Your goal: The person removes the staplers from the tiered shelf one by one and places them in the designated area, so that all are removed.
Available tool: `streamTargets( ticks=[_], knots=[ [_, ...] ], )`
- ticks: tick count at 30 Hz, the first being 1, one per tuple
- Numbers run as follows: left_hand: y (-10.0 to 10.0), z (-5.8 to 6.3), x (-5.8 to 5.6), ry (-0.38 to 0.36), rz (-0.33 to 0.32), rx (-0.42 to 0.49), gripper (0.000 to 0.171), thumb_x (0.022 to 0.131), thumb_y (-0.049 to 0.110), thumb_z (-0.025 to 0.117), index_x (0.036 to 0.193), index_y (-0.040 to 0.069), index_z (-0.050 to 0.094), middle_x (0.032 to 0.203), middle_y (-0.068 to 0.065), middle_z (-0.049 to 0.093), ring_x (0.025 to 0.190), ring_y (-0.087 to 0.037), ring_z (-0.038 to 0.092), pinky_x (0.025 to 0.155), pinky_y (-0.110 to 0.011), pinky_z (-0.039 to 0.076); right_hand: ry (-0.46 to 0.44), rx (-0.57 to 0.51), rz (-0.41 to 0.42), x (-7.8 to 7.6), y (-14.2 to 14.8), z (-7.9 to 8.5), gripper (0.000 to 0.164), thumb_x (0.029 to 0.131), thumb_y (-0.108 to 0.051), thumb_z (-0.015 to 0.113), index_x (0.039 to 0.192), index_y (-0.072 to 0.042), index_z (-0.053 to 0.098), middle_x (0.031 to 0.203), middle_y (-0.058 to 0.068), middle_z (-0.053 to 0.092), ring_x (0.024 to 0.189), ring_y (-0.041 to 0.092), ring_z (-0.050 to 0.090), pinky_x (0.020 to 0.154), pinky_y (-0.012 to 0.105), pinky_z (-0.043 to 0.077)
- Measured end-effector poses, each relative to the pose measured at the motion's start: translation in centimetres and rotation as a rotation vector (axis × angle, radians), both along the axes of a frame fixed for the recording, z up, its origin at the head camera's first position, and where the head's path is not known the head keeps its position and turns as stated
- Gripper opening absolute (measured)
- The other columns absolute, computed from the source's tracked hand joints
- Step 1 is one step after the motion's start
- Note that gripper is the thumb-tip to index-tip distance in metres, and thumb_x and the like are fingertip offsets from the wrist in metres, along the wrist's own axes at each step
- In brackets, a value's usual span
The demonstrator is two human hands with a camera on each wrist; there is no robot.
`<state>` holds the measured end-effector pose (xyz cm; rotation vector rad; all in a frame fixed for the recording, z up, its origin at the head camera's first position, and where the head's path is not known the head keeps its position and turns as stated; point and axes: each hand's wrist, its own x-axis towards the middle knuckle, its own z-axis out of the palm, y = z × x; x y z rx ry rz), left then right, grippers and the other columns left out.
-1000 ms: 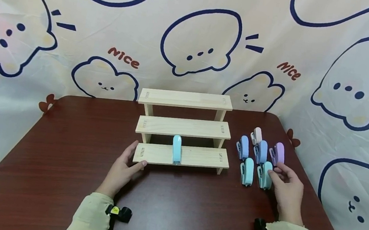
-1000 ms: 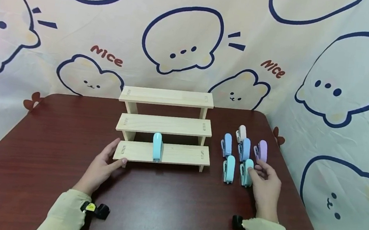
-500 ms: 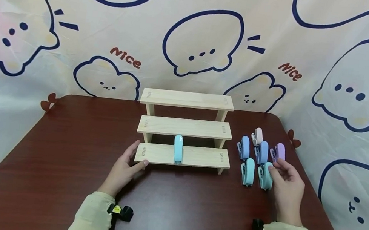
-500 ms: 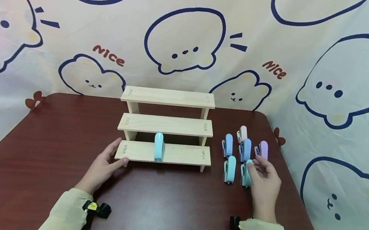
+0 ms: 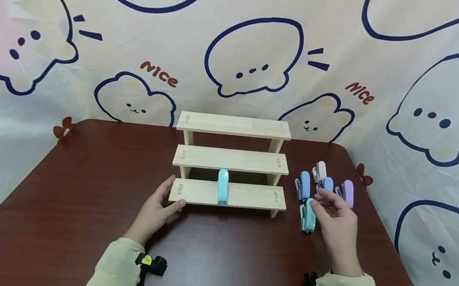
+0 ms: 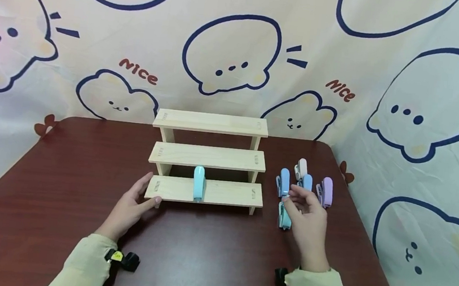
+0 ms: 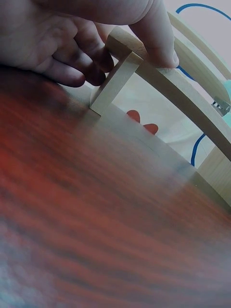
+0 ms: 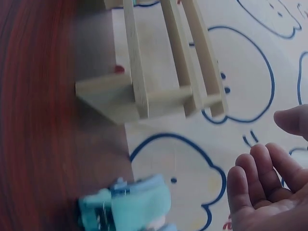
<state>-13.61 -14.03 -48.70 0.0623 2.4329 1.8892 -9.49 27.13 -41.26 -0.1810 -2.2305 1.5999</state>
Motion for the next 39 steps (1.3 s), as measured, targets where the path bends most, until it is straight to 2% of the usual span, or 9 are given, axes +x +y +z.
streamTargets(
  ticks=[4, 8, 12, 18, 27, 34, 39],
  knots=[
    [0.0, -0.1, 0.0, 0.005, -0.002, 0.006, 0.087, 0.092, 0.018, 0.076, 0.161, 0.015, 0.023, 0.155, -0.015, 0.041, 0.121, -0.027, 0.054, 0.079, -0.029, 0.056, 0.049, 0.010, 0.070, -0.4, -1.3, -0.1, 0.032, 0.094, -0.008, 0.071, 0.124, 0.000, 0.067, 0.111, 0.015, 0.066, 0.095, 0.009, 0.063, 0.082, 0.014, 0.050],
    [0.1, -0.1, 0.1, 0.006, -0.002, 0.021, 0.087, 0.092, 0.016, 0.075, 0.161, 0.015, 0.023, 0.152, -0.015, 0.046, 0.105, -0.025, 0.062, 0.075, -0.030, 0.057, 0.070, -0.002, 0.139, -0.9, -2.6, -0.3, 0.032, 0.092, -0.005, 0.071, 0.123, 0.002, 0.066, 0.111, 0.019, 0.066, 0.095, 0.009, 0.063, 0.081, 0.016, 0.051],
    [0.1, 0.0, 0.1, 0.013, -0.002, 0.032, 0.087, 0.092, 0.014, 0.075, 0.161, 0.013, 0.023, 0.151, -0.016, 0.046, 0.099, -0.019, 0.063, 0.074, -0.029, 0.057, 0.066, 0.016, 0.181, -1.4, -3.5, -0.9, 0.032, 0.091, -0.005, 0.073, 0.122, 0.001, 0.067, 0.111, 0.019, 0.067, 0.095, 0.010, 0.063, 0.080, 0.017, 0.051],
    [0.2, 0.2, 0.2, 0.018, -0.004, 0.037, 0.086, 0.091, 0.013, 0.075, 0.160, 0.011, 0.024, 0.152, -0.015, 0.047, 0.097, -0.016, 0.062, 0.073, -0.027, 0.056, 0.031, 0.040, 0.208, -1.9, -4.6, -1.4, 0.033, 0.091, -0.009, 0.074, 0.122, 0.002, 0.067, 0.110, 0.018, 0.067, 0.093, 0.012, 0.063, 0.080, 0.016, 0.051],
    [-0.1, 0.2, 0.3, 0.015, -0.004, 0.041, 0.086, 0.091, 0.013, 0.076, 0.160, 0.011, 0.024, 0.151, -0.014, 0.047, 0.090, -0.015, 0.064, 0.073, -0.027, 0.055, -0.002, 0.018, 0.276, -2.4, -6.8, -1.1, 0.032, 0.091, -0.010, 0.075, 0.121, 0.000, 0.067, 0.111, 0.016, 0.068, 0.095, 0.018, 0.062, 0.082, 0.019, 0.051],
    [-0.1, -0.1, 0.2, 0.031, 0.010, 0.009, 0.086, 0.090, 0.014, 0.077, 0.159, 0.011, 0.027, 0.151, -0.012, 0.048, 0.114, -0.021, 0.057, 0.077, -0.022, 0.053, -0.039, 0.025, 0.297, -2.8, -8.0, -1.3, 0.030, 0.091, -0.009, 0.075, 0.120, -0.004, 0.069, 0.110, 0.013, 0.068, 0.098, 0.023, 0.061, 0.083, 0.020, 0.052],
    [-0.1, -0.1, 0.1, 0.031, 0.014, 0.023, 0.086, 0.089, 0.013, 0.078, 0.159, 0.010, 0.028, 0.150, -0.013, 0.050, 0.100, -0.018, 0.063, 0.074, -0.023, 0.054, -0.040, 0.030, 0.314, -3.1, -8.7, -1.5, 0.031, 0.091, -0.012, 0.075, 0.120, -0.004, 0.069, 0.109, 0.012, 0.069, 0.098, 0.023, 0.062, 0.084, 0.022, 0.052]
  ],
)
